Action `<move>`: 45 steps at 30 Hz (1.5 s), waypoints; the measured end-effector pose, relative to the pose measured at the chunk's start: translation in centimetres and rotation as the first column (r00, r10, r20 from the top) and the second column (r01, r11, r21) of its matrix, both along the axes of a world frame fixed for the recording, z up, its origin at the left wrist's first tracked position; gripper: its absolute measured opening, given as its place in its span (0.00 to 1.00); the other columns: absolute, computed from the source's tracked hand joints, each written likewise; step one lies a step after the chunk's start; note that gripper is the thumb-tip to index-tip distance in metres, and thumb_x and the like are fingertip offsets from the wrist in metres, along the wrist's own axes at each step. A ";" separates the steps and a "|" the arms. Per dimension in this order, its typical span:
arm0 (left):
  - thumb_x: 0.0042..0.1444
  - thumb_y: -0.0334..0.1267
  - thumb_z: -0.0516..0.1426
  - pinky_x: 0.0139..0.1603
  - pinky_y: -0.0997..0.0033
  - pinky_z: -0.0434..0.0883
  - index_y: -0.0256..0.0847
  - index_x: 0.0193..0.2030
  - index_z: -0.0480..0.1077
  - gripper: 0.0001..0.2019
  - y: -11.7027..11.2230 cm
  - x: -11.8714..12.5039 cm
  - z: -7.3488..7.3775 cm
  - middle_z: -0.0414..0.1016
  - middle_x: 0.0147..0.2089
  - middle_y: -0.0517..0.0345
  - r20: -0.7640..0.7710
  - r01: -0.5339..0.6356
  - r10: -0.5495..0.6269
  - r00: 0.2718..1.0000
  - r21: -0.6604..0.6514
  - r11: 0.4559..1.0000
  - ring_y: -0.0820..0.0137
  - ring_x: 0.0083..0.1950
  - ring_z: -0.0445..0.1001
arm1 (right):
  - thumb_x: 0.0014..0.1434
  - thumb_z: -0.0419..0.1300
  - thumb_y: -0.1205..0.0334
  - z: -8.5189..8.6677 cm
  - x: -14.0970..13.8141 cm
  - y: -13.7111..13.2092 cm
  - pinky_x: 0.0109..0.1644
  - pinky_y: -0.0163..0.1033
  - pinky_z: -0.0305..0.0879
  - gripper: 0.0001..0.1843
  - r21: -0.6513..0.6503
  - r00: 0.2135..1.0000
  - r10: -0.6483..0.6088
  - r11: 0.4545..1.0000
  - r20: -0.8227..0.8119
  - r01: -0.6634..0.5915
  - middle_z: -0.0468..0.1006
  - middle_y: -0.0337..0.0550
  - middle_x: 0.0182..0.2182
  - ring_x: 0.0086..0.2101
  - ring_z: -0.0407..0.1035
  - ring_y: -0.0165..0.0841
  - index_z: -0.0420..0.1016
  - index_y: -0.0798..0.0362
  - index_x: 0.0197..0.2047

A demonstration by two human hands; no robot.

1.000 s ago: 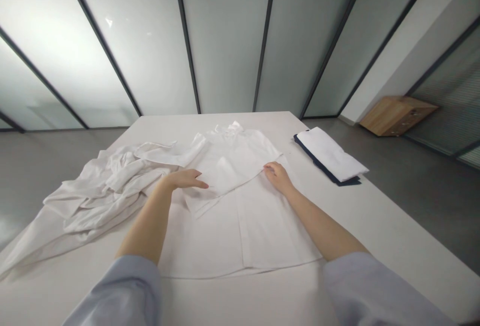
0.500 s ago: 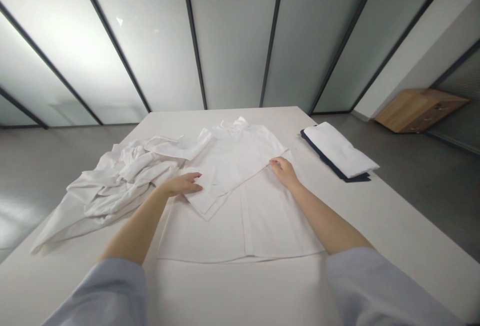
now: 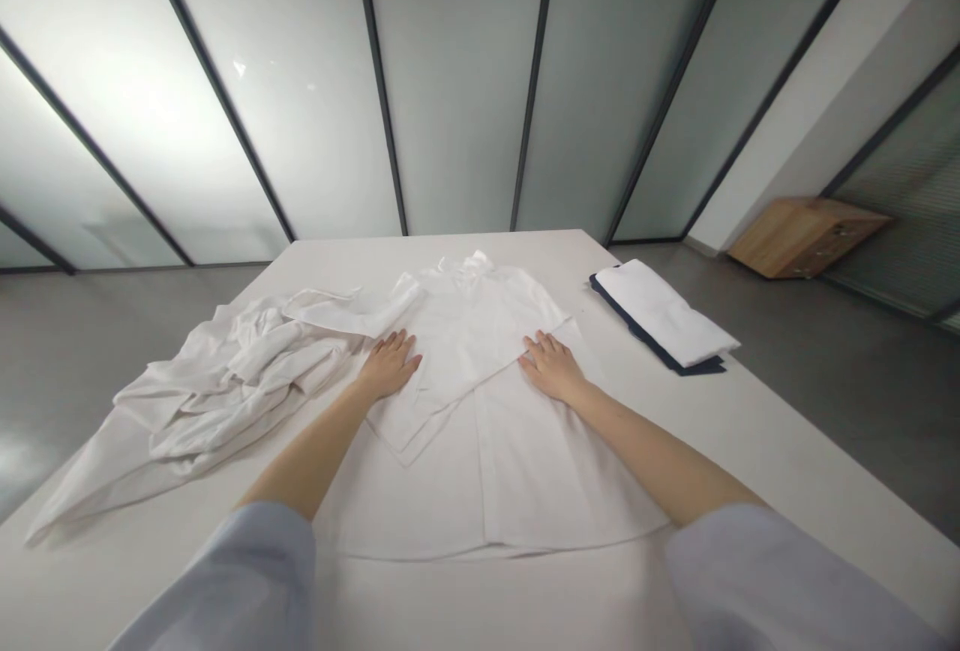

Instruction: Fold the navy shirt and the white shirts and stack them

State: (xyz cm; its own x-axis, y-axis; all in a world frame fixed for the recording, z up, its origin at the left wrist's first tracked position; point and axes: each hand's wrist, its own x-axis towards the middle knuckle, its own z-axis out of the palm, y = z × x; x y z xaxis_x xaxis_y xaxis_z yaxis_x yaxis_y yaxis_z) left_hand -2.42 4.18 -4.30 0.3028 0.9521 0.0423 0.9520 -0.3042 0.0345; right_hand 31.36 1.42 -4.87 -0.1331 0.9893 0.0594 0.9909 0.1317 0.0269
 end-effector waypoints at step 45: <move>0.64 0.50 0.47 0.68 0.51 0.56 0.40 0.67 0.60 0.27 -0.4 0.7 -0.4 0.53 0.72 0.45 0.048 -0.064 0.062 0.997 0.044 0.997 0.54 0.71 0.54 | 0.67 0.37 0.40 0.6 1.0 13.1 0.69 0.51 0.38 0.40 -0.106 0.991 -0.108 0.989 -0.081 0.100 0.45 0.58 0.71 0.69 0.39 0.46 0.47 0.59 0.72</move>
